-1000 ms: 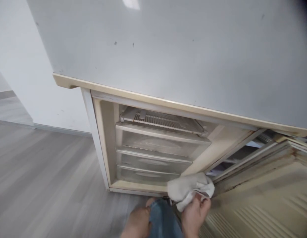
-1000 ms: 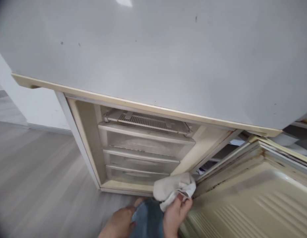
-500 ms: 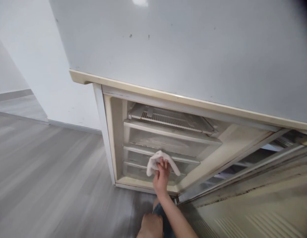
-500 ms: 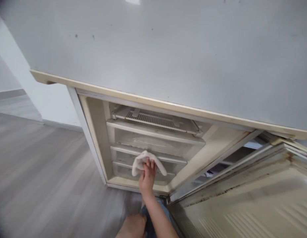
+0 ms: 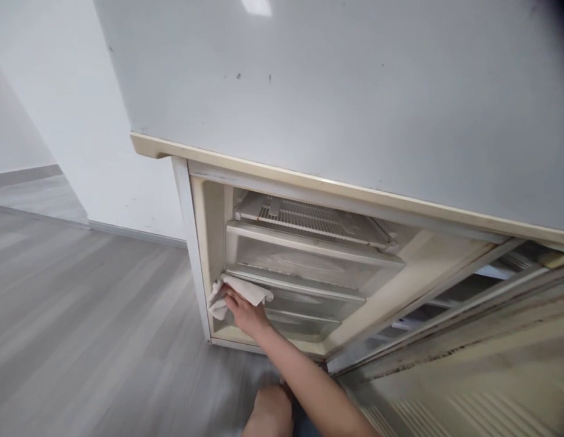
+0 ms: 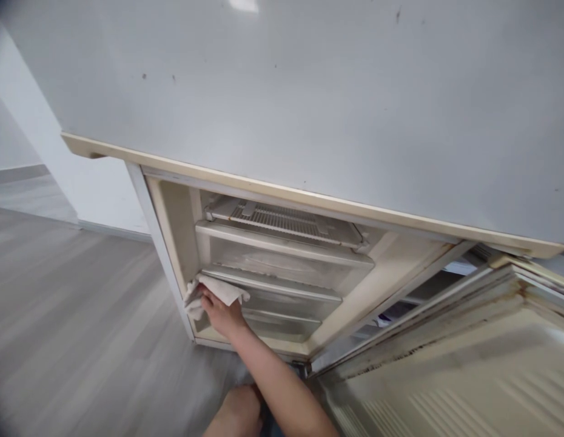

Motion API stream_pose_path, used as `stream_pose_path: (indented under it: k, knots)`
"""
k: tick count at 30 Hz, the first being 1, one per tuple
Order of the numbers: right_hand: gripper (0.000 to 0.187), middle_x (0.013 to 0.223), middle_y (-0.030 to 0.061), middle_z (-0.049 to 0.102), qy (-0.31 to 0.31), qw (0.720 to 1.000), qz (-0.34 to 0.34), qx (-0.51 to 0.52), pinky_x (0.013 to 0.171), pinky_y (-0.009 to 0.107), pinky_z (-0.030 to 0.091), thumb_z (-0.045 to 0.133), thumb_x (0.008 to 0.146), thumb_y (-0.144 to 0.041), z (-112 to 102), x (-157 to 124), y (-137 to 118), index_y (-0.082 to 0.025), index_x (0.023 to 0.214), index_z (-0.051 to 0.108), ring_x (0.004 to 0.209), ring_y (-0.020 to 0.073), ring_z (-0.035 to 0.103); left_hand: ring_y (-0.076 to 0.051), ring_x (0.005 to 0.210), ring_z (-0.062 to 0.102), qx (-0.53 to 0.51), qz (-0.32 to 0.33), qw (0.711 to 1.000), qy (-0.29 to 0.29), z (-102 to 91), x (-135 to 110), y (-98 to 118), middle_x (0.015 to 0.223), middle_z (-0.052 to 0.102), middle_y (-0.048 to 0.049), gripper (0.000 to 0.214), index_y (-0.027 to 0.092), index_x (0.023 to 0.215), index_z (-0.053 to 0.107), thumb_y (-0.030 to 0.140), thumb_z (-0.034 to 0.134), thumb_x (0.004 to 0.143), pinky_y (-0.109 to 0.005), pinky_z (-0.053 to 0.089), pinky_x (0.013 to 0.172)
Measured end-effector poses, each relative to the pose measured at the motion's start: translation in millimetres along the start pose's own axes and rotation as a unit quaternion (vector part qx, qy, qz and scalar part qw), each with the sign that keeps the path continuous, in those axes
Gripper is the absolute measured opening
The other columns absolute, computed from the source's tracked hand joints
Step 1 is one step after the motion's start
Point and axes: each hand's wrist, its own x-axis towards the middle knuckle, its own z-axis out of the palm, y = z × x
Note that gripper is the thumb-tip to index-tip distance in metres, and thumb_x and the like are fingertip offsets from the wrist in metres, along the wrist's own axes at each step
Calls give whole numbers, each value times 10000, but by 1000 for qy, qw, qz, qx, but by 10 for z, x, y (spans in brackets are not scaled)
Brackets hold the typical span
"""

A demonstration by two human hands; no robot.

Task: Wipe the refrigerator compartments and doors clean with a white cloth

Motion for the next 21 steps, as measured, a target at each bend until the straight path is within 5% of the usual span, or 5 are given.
stream_pose_path:
  k: [7, 11, 17, 21]
  knots:
    - [290, 1432, -25, 482, -49, 997, -16, -51, 817, 302, 526, 428, 896, -119, -52, -424, 103, -235, 1083, 616, 1130, 183, 600, -378, 1108, 630, 25, -24, 999, 1, -91, -114, 42, 1161, 673, -274, 416, 3, 1141, 628, 194, 595, 773, -493, 524, 968]
    - [343, 1434, -3, 477, -16, 999, 22, -46, 864, 305, 506, 370, 931, -118, -280, -479, 200, -234, 1173, 583, 1258, 162, 510, -375, 1117, 626, 22, -18, 1000, 11, -116, -141, 23, 1177, 671, -260, 406, 17, 1159, 616, 182, 557, 793, -500, 516, 975]
    - [414, 1263, 61, 631, 61, 979, 183, -68, 829, 350, 531, 357, 850, -39, -469, -1163, 613, -233, 1102, 622, 1082, 197, 630, -375, 1072, 650, 20, -9, 1000, 20, -93, -111, -30, 1131, 698, -239, 373, 44, 1112, 647, 124, 524, 770, -514, 530, 931]
    - [362, 1288, 84, 610, 150, 944, 278, -99, 931, 403, 503, 381, 878, -104, -477, -1519, 663, -221, 1150, 589, 1200, 227, 562, -380, 1068, 650, 14, -4, 999, 33, -87, -122, -26, 1120, 699, -248, 373, 44, 1101, 654, 134, 496, 775, -524, 523, 932]
